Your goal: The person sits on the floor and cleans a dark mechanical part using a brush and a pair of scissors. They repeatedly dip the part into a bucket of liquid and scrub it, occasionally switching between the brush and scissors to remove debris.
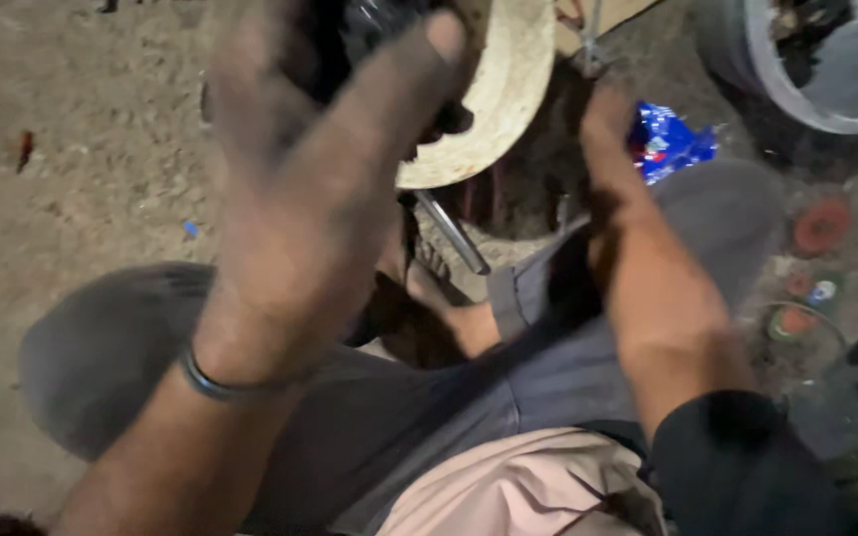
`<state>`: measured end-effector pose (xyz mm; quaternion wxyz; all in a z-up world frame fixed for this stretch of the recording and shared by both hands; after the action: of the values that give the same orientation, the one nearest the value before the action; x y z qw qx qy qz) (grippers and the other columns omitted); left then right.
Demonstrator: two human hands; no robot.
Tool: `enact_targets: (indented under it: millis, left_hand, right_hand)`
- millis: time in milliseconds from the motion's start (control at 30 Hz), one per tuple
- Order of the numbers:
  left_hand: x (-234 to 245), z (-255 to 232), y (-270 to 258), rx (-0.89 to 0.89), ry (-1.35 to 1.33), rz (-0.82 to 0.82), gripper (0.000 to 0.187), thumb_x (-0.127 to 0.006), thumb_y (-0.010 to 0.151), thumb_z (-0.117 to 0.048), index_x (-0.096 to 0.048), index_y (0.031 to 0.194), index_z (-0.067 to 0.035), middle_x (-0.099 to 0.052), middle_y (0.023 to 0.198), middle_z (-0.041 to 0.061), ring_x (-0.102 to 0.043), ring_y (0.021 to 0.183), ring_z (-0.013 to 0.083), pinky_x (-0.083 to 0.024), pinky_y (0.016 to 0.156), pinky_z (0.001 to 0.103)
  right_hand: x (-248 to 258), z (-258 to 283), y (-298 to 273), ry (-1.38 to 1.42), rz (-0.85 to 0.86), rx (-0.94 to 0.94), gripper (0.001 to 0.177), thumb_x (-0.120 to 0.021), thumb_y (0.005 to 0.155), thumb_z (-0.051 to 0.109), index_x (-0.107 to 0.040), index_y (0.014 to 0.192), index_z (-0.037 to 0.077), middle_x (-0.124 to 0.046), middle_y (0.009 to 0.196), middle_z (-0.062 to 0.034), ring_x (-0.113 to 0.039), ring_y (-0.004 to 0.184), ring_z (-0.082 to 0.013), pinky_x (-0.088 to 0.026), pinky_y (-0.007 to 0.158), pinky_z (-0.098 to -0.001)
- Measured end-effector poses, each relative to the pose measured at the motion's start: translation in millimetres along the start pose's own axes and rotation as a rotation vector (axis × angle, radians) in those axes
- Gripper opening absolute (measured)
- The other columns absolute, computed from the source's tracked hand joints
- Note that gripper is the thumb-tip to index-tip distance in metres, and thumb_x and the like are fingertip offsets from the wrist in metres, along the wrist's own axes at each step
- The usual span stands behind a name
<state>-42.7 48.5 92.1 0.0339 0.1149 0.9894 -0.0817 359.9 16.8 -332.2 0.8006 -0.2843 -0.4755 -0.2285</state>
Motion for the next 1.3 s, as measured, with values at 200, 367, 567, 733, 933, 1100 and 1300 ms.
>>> enact_targets:
  millis: [200, 367, 567, 733, 933, 1100, 1300]
  left_hand:
    - [1.6, -6.9, -6.8, -0.118, -0.119, 0.079, 0.028, -0.06, 0.112, -0.007, -0.054, 0.137, 0.003, -0.065, 0.118, 0.006, -0.064, 0.106, 0.0106, -0.057, 0.096, 0.025]
    - [3.4, -12.4, -2.3, -0.08, -0.027, 0.03, 0.023, -0.065, 0.113, -0.008, -0.056, 0.13, 0.004, -0.067, 0.112, 0.007, -0.065, 0.094, 0.009, -0.059, 0.084, 0.024]
    - [3.4, -0.5, -3.8, 0.012, -0.101, -0.003, 0.024, -0.066, 0.107, -0.01, -0.058, 0.125, 0.005, -0.068, 0.104, 0.007, -0.063, 0.089, 0.0103, -0.057, 0.08, 0.027]
    - [-5.5, 3.4, 7.2, -0.075, -0.055, -0.03, 0.036, -0.065, 0.107, -0.014, -0.06, 0.138, 0.004, -0.07, 0.121, 0.008, -0.068, 0.111, 0.0158, -0.06, 0.098, 0.031]
    - [-19.7, 19.4, 23.1, 0.001, -0.19, -0.039, 0.049, -0.058, 0.1, -0.02, -0.054, 0.144, 0.001, -0.065, 0.131, 0.008, -0.064, 0.117, 0.0156, -0.055, 0.1, 0.031]
    - [-14.8, 63.4, 16.8, 0.142, -0.347, 0.039, 0.047, -0.065, 0.102, -0.015, -0.06, 0.141, 0.011, -0.064, 0.116, 0.016, -0.058, 0.096, 0.0262, -0.051, 0.076, 0.038]
    - [-33.3, 52.1, 11.1, -0.013, -0.135, 0.202, 0.059, -0.074, 0.084, -0.002, -0.055, 0.139, 0.0, -0.067, 0.123, 0.004, -0.066, 0.107, 0.0114, -0.059, 0.086, 0.026]
  right_hand:
    - [-6.9, 28.0, 1.3, -0.005, 0.057, -0.02, 0.022, -0.055, 0.095, 0.015, -0.068, 0.104, -0.001, -0.07, 0.095, -0.024, -0.067, 0.09, -0.0376, -0.054, 0.078, -0.0464]
    - [-16.7, 49.1, -3.9, 0.038, 0.099, -0.021, 0.021, -0.059, 0.093, 0.018, -0.067, 0.1, -0.001, -0.07, 0.088, -0.0223, -0.067, 0.081, -0.0348, -0.054, 0.073, -0.0451]
    - [-28.0, 25.5, 11.4, 0.125, 0.196, -0.1, 0.022, -0.064, 0.09, 0.021, -0.067, 0.095, -0.001, -0.07, 0.08, -0.0201, -0.066, 0.071, -0.0314, -0.053, 0.067, -0.0436]
    - [-26.1, 21.5, 3.0, 0.327, 0.128, -0.198, 0.025, -0.068, 0.088, 0.023, -0.066, 0.09, -0.001, -0.069, 0.073, -0.0184, -0.065, 0.062, -0.0285, -0.053, 0.062, -0.0423]
    - [83.1, 91.4, -17.9, 1.202, 0.129, -0.081, 0.029, -0.071, 0.096, 0.018, -0.063, 0.083, -0.007, -0.066, 0.064, -0.0143, -0.062, 0.049, -0.0226, -0.048, 0.05, -0.0377]
    - [190.5, 140.3, -122.1, 1.293, 0.054, 0.189, 0.007, -0.064, 0.093, 0.01, -0.064, 0.092, 0.003, -0.067, 0.067, -0.0087, -0.064, 0.053, -0.018, -0.048, 0.047, -0.0334]
    - [260.9, 204.8, -190.6, 1.164, 0.107, 0.42, 0.013, -0.066, 0.095, 0.008, -0.073, 0.105, 0.002, -0.076, 0.093, -0.0034, -0.071, 0.085, -0.0108, -0.057, 0.077, -0.0279]
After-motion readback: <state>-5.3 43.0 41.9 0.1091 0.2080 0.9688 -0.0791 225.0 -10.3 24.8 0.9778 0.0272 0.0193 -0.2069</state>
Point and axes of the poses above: each hand's wrist, its own y-axis towards the middle knuckle, its own x-axis out of the back of the hand, z = x × y, the point moved 5 cm from there along y, towards the middle knuckle
